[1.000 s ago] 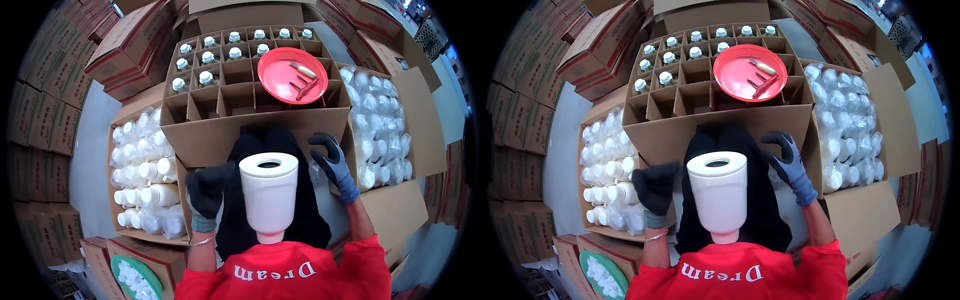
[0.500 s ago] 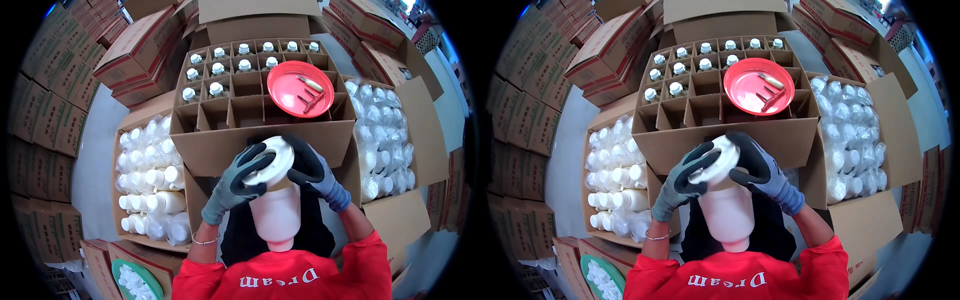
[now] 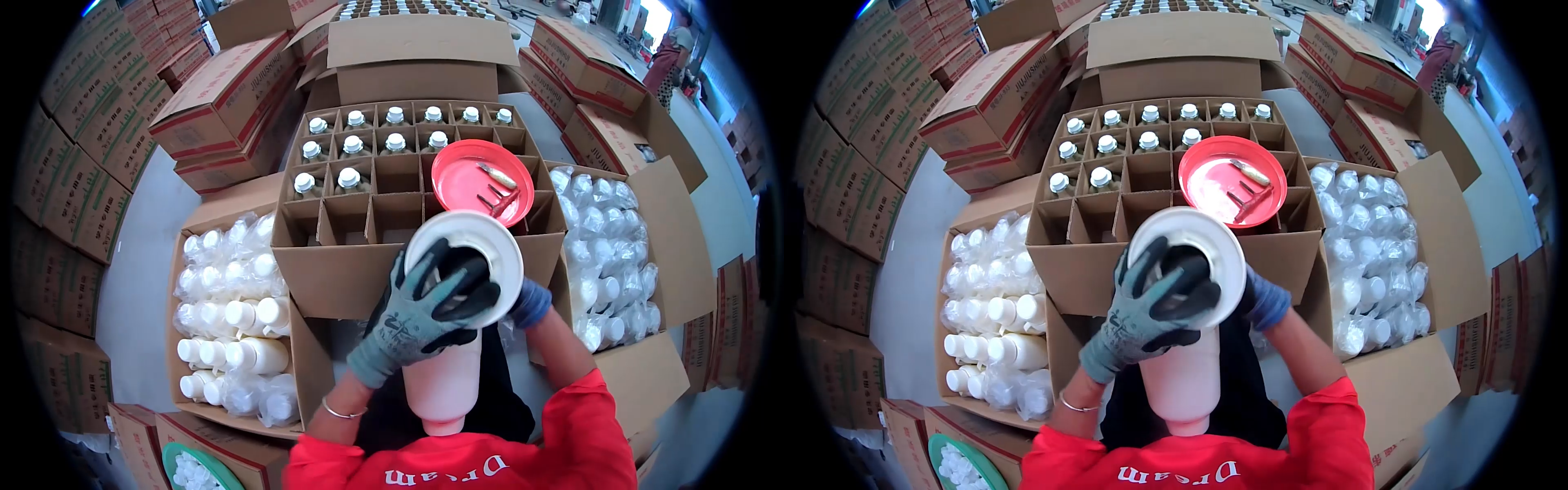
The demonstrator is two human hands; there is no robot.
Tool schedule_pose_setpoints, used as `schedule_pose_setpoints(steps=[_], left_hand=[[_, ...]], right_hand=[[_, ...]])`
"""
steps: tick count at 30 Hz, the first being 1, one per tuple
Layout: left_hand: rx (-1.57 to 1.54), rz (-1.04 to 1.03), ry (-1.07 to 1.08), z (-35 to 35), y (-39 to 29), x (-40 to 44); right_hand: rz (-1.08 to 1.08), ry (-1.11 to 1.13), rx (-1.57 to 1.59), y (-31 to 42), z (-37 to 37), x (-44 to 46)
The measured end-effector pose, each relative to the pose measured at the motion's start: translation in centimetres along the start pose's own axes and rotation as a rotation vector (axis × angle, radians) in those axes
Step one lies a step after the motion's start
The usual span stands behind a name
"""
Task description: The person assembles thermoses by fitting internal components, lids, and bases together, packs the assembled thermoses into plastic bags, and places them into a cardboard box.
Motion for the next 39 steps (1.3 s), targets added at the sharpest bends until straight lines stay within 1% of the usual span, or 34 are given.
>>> schedule_pose_setpoints(steps=[1, 2, 3, 4, 5, 6, 7, 8, 10, 11, 12, 13, 14, 15, 16, 17, 18, 19, 20, 21, 22, 23, 24, 25, 26, 28, 29, 32, 33, 34, 36, 37, 38, 39], left_hand=[[0.059, -0.069, 0.018, -0.7, 0.1, -0.4], [0.120, -0.135, 0.038, -1.5, 0.2, -1.0], [0.098, -0.044, 0.054, -1.4, 1.5, -1.4], [0.078, 0.045, 0.071, -1.4, 2.7, -1.8], [-0.029, 0.170, 0.029, -0.6, 3.8, -1.8], [-0.247, 0.252, 0.024, -2.1, 4.6, -2.4], [-0.465, 0.329, 0.015, -4.7, 5.4, -3.3], [-0.685, 0.403, 0.003, -6.5, 6.1, -4.2], [-0.773, 0.451, 0.330, -9.7, 5.6, -5.6], [-0.697, 0.344, 0.193, -8.9, 5.3, -5.2], [-0.792, 0.426, 0.169, -8.1, 5.6, -5.1], [-0.782, 0.420, 0.139, -8.3, 5.7, -5.2], [-0.771, 0.414, 0.112, -8.6, 5.8, -5.1], [-0.816, 0.469, 0.150, -8.8, 6.2, -4.8], [-0.886, 0.477, 0.118, -8.6, 6.5, -4.4], [-0.905, 0.463, 0.063, -8.8, 7.0, -4.3], [-0.927, 0.436, 0.017, -9.1, 7.3, -4.3], [-1.063, 0.503, -0.040, -9.0, 8.1, -4.7], [-1.209, 0.551, -0.084, -8.4, 8.6, -5.2], [-1.360, 0.603, -0.115, -8.0, 9.0, -5.8], [-1.263, 0.627, -0.117, -7.0, 10.1, -6.5], [-1.329, 0.682, -0.202, -7.8, 11.7, -8.2], [-1.309, 0.736, -0.315, -8.4, 13.6, -10.2], [-1.280, 0.799, -0.438, -8.3, 15.3, -11.8], [-1.315, 0.797, -0.530, -7.4, 16.3, -11.7], [-1.368, 0.799, -0.718, -4.8, 18.1, -11.4], [-1.070, 0.737, -0.629, -2.7, 18.6, -10.9], [-1.459, 0.726, -0.721, -5.4, 23.8, -12.7], [-1.670, 0.678, -0.688, -8.1, 25.8, -13.4], [-1.840, 0.591, -0.661, -8.0, 25.5, -12.5], [-2.169, 0.399, -0.584, -7.3, 24.1, -10.0], [-2.325, 0.292, -0.535, -6.7, 23.3, -8.5], [-2.325, 0.360, -0.543, -5.4, 21.9, -7.0], [-1.320, 0.504, -0.467, -3.9, 22.1, -7.4]], right_hand=[[-0.072, 0.085, 0.072, 0.1, 0.6, -0.7], [-0.127, 0.122, 0.022, 0.9, 1.5, -0.4], [-0.147, 0.115, -0.123, 2.5, 2.9, 0.8], [-0.150, 0.047, -0.330, 4.3, 4.7, 2.5], [-0.125, -0.079, -0.547, 6.1, 6.6, 4.6], [-0.250, -0.334, -0.763, 7.2, 10.0, 6.0], [-0.248, -0.480, -1.052, 10.1, 9.2, 7.4], [-0.134, -0.469, -1.321, 11.0, 9.9, 9.4], [-0.166, -0.438, -1.562, 9.1, 14.1, 13.2], [-0.244, -0.446, -1.720, 8.3, 14.8, 14.7], [-0.324, -0.452, -1.876, 8.0, 14.3, 15.9], [-0.239, -0.496, -2.012, 8.0, 12.8, 17.2], [0.116, -0.531, -2.049, 8.9, 8.7, 18.3], [0.225, -0.434, -2.009, 8.9, 4.3, 19.8], [0.268, -0.307, -1.958, 7.3, 1.8, 22.6], [0.450, -0.166, -1.921, 5.9, -2.0, 23.9], [0.440, -0.056, -1.821, 3.2, -3.2, 26.6], [0.605, 0.034, -1.739, 1.3, -4.5, 28.3], [0.476, 0.023, -1.865, -1.9, -4.2, 31.5], [0.345, 0.026, -1.904, -4.2, -3.3, 34.0], [0.183, 0.022, -1.911, -6.7, -1.8, 35.8], [0.065, 0.014, -1.904, -8.4, -0.6, 37.2], [0.001, 0.014, -1.892, -9.7, 0.0, 38.0], [-0.013, 0.040, -1.949, -9.3, -0.9, 37.7], [0.020, 0.111, -1.984, -9.1, -1.9, 37.8], [0.049, 0.136, -1.917, -7.6, -2.3, 37.0], [0.170, 0.101, -1.906, -5.8, -3.4, 36.2], [0.544, 0.036, -1.887, 0.6, -7.4, 30.8], [0.697, 0.027, -1.884, 3.5, -9.7, 27.6], [0.851, 0.017, -1.876, 6.2, -11.8, 24.2], [0.753, 0.092, -1.727, 9.5, -13.5, 19.0], [0.914, 0.042, -1.711, 9.9, -13.6, 15.8], [1.005, -0.004, -1.676, 10.1, -13.8, 12.6], [0.986, 0.002, -1.691, 10.1, -14.1, 10.2]])
Point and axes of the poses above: each hand's wrist, its own x-axis towards the middle knuckle, its own z-axis out of the back of the hand, y = z × x, the point moved 10 cm from there along x, towards the middle knuckle, and after that the axes turned 4 degrees about y, right-handed, at the moved point
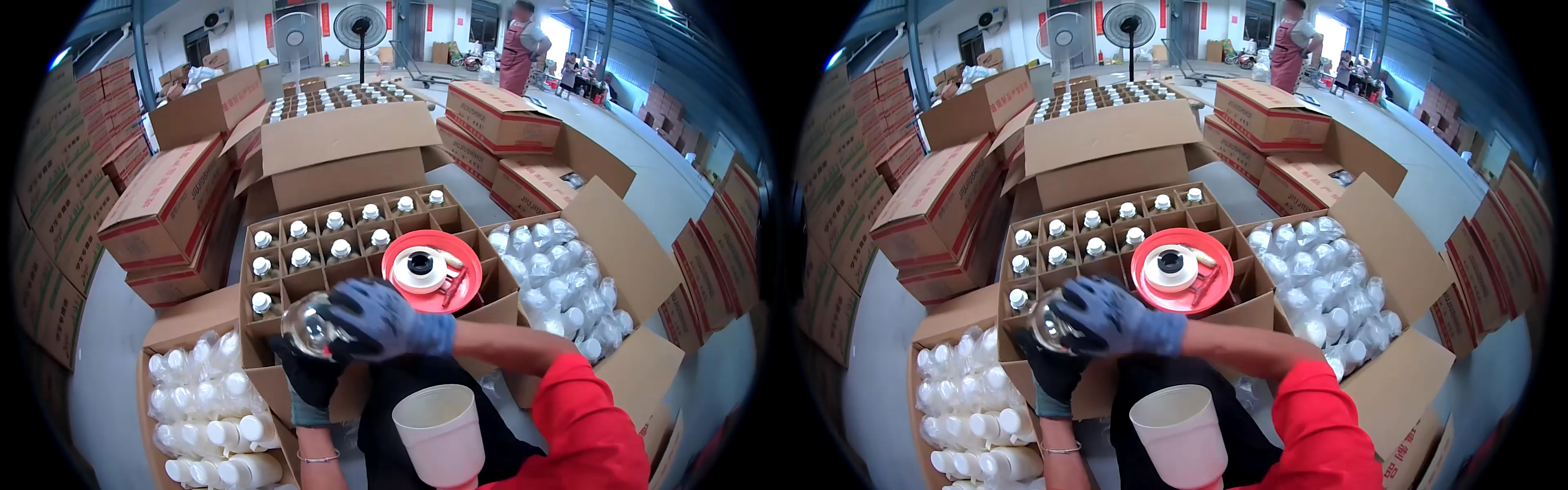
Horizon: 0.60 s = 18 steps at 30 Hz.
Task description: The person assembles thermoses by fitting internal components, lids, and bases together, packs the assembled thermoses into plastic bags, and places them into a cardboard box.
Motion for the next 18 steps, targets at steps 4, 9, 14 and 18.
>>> schedule_pose_setpoints(steps=[4, 9, 14, 18], left_hand=[[0.822, -0.171, -0.070, -1.2, -1.1, -1.6], [-0.090, 0.094, 0.014, -5.4, -2.5, -1.5], [0.300, 0.160, 0.097, -8.9, -4.2, -7.0], [0.482, 0.309, -0.046, -6.2, -4.1, -16.6]], right_hand=[[-0.129, 0.039, 0.121, 2.5, 3.1, -6.8], [-0.510, 0.094, 0.584, 2.7, 6.5, -16.0], [-0.776, 0.085, 0.610, 7.2, 5.2, -29.5], [-0.872, 0.153, 0.648, 16.5, 7.3, -33.7]])
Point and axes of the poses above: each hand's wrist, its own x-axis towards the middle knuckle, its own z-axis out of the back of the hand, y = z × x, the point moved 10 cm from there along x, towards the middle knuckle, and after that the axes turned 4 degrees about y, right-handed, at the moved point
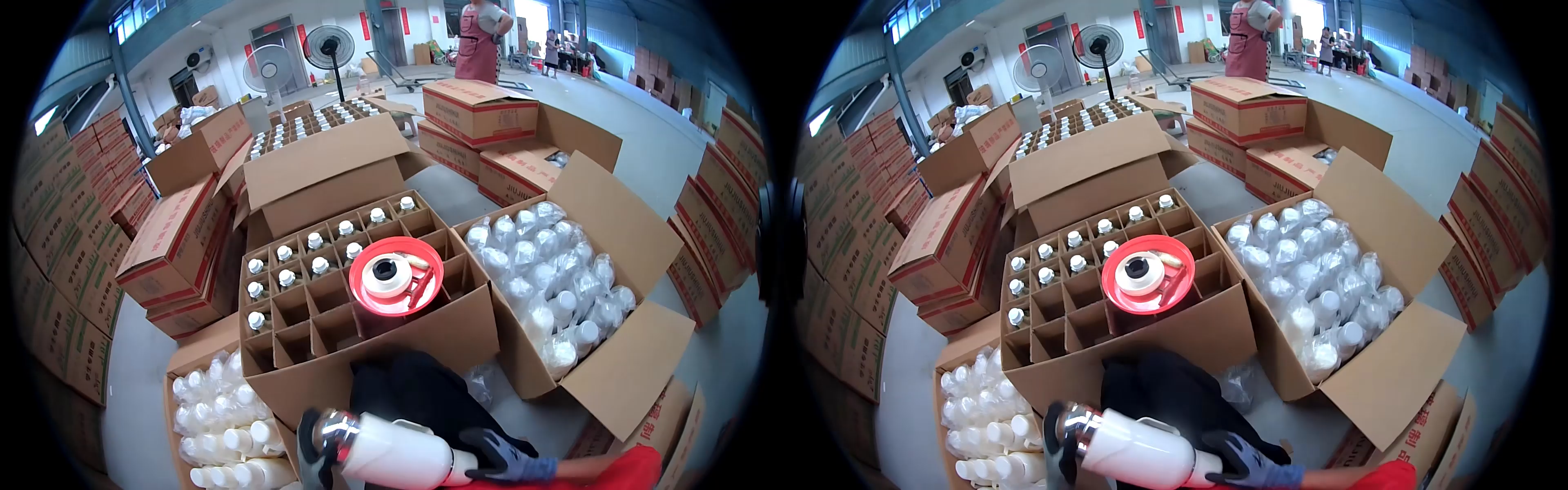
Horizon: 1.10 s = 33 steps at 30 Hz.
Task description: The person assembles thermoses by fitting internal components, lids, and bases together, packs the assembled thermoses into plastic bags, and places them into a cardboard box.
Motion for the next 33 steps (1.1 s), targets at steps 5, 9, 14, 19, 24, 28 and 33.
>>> schedule_pose_setpoints(steps=[5, 9, 14, 19, 24, 28, 33], left_hand=[[0.069, 0.147, -0.022, -0.1, 3.0, -1.9], [0.117, 0.085, 0.059, -2.1, 2.2, -0.6], [0.152, 0.021, 0.142, -4.1, 1.5, 0.7], [0.182, 0.042, 0.139, -3.8, 3.6, 0.0], [0.239, 0.046, 0.121, -2.6, 7.0, -1.0], [0.360, 0.018, 0.115, -0.8, 9.5, -3.8], [0.465, -0.009, 0.129, 0.4, 13.1, -5.1]], right_hand=[[-0.145, -0.152, 0.224, 1.2, -2.7, -0.4], [-0.041, 0.196, 0.341, 1.7, -1.8, 6.0], [0.785, 0.270, -0.303, 8.4, -1.8, 8.3], [0.778, 0.174, -0.211, 8.9, 2.8, 7.5], [0.304, 0.500, -0.139, 0.9, -3.5, 5.9], [0.443, 0.179, 0.093, 6.1, -0.7, 12.7], [0.344, 0.290, 0.397, 7.8, -3.7, 16.8]])
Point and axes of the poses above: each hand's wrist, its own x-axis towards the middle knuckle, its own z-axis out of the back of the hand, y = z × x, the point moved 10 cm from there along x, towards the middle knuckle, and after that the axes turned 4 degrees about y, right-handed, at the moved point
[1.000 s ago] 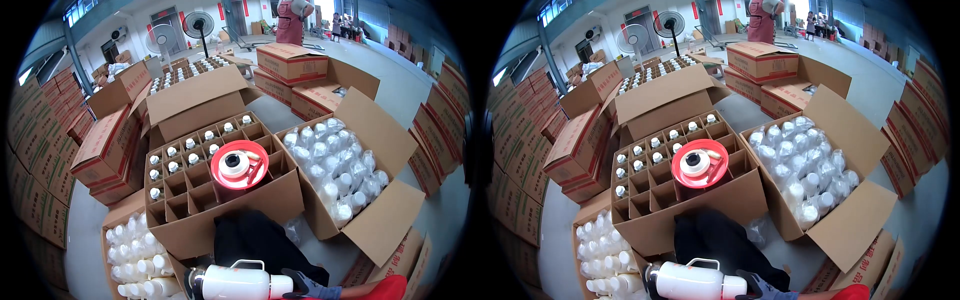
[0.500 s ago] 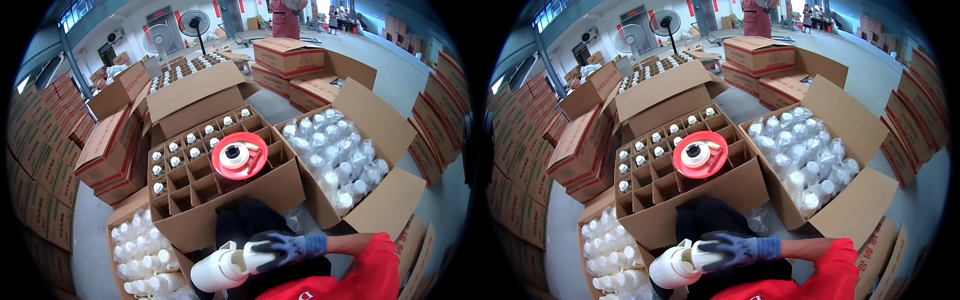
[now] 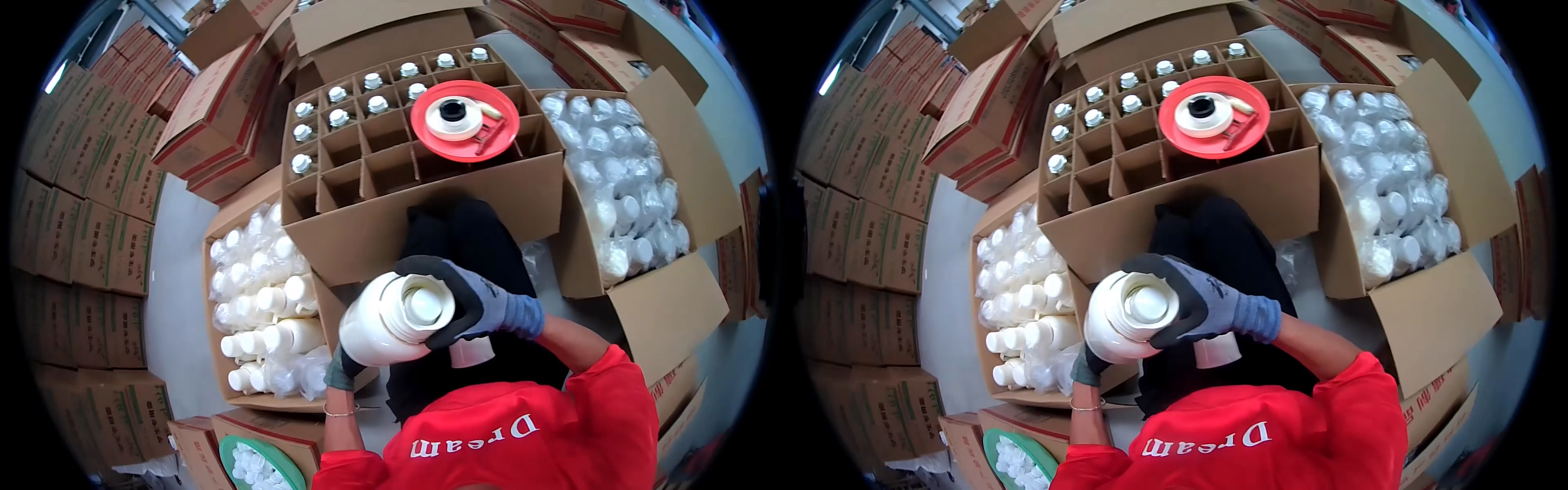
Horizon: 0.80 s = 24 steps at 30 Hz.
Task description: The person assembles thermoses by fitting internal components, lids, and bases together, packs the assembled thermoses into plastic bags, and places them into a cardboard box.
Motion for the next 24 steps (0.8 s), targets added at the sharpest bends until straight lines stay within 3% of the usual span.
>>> schedule_pose_setpoints(steps=[4, 7, 10, 14, 20, 21, 24], left_hand=[[0.055, -0.021, -0.002, -0.7, 1.4, -0.9], [0.080, -0.034, -0.007, -1.4, 1.6, -1.5], [0.095, -0.048, -0.013, -2.3, 1.1, -2.2], [0.112, -0.064, -0.048, -2.8, 0.4, -2.7], [0.128, -0.088, -0.036, -1.0, -1.5, -2.7], [0.307, -0.185, -0.109, -0.5, -0.7, -3.0], [0.127, -0.078, -0.056, -1.4, 10.3, -3.3]], right_hand=[[0.037, 0.066, 0.192, 1.2, -0.5, 1.2], [0.023, 0.010, 0.170, 2.3, 0.2, 2.1], [-0.019, -0.071, -0.096, 2.3, 1.5, 2.6], [-0.007, -0.195, -0.079, 2.6, 1.6, 3.3], [0.134, -0.174, -0.016, 3.2, -0.3, 3.0], [0.101, -0.150, 0.017, 2.4, -0.7, 2.7], [0.144, -0.116, -0.222, 1.2, -1.8, 1.5]])
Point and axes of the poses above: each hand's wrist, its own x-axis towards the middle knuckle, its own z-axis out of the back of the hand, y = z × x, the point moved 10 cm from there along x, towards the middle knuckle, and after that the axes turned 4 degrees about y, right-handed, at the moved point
